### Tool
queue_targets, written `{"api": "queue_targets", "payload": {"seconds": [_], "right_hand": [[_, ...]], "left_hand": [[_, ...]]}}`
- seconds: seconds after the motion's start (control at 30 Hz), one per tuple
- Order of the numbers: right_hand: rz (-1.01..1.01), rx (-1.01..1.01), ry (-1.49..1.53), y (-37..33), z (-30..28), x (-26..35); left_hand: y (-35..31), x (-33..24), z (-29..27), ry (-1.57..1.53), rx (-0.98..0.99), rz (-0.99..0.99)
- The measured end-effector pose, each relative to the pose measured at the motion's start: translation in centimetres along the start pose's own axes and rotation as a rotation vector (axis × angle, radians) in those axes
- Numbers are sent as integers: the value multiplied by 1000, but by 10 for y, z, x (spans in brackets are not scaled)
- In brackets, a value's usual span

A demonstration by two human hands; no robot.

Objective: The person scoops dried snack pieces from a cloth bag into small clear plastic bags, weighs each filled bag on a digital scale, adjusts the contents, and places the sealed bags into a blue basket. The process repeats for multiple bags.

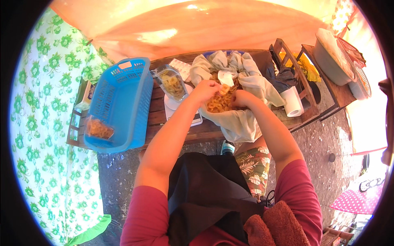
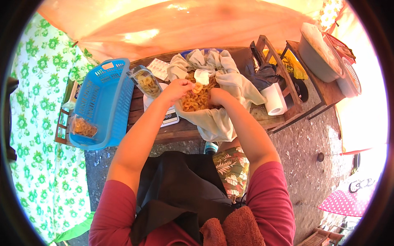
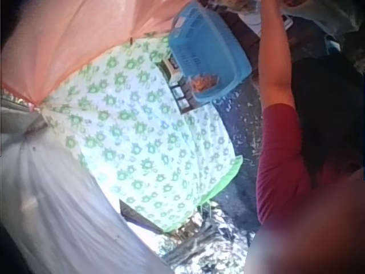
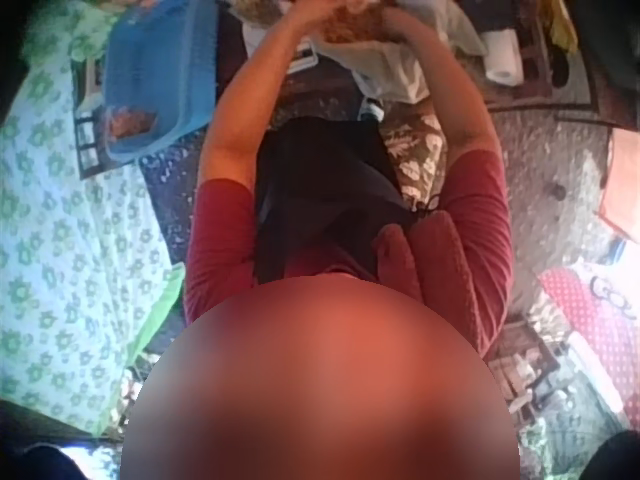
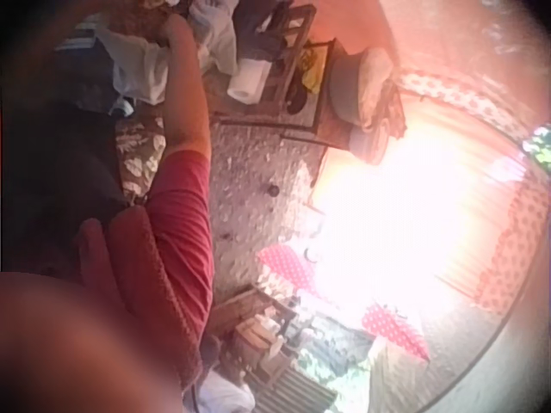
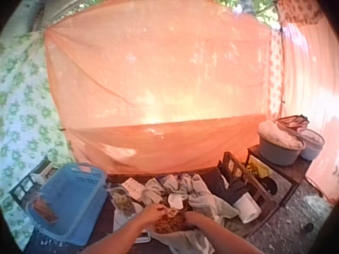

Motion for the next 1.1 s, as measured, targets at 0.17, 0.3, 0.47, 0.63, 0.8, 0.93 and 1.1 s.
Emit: {"api": "queue_targets", "payload": {"seconds": [0.17, 0.3, 0.47, 0.63, 0.8, 0.93, 1.1], "right_hand": [[-201, -52, 541, -30, -30, 13], [-338, -44, 838, -54, -51, 30], [-354, -38, 678, -63, -64, 70], [-502, -246, 635, -71, -96, 129], [-618, -449, 339, -50, -101, 224], [-627, -547, 22, -36, -91, 262], [-638, -529, 77, -24, -89, 267]], "left_hand": [[-14, -9, -9, 83, -107, 98], [-24, -21, -15, 183, -159, 151], [-39, -50, -24, 272, -162, 231], [-61, -87, -111, 340, -451, 460], [-58, -97, -192, 458, -581, 376], [-54, -82, -208, 478, -546, 337], [-51, -71, -206, 363, -493, 283]]}}
Point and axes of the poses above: each hand's wrist, its own y-axis towards the middle knuckle, its own z-axis out of the palm, x = y × z, the point moved 5 cm from there along y, towards the middle knuckle, and after that the axes turned 4 degrees about z, right-handed, at the moved point
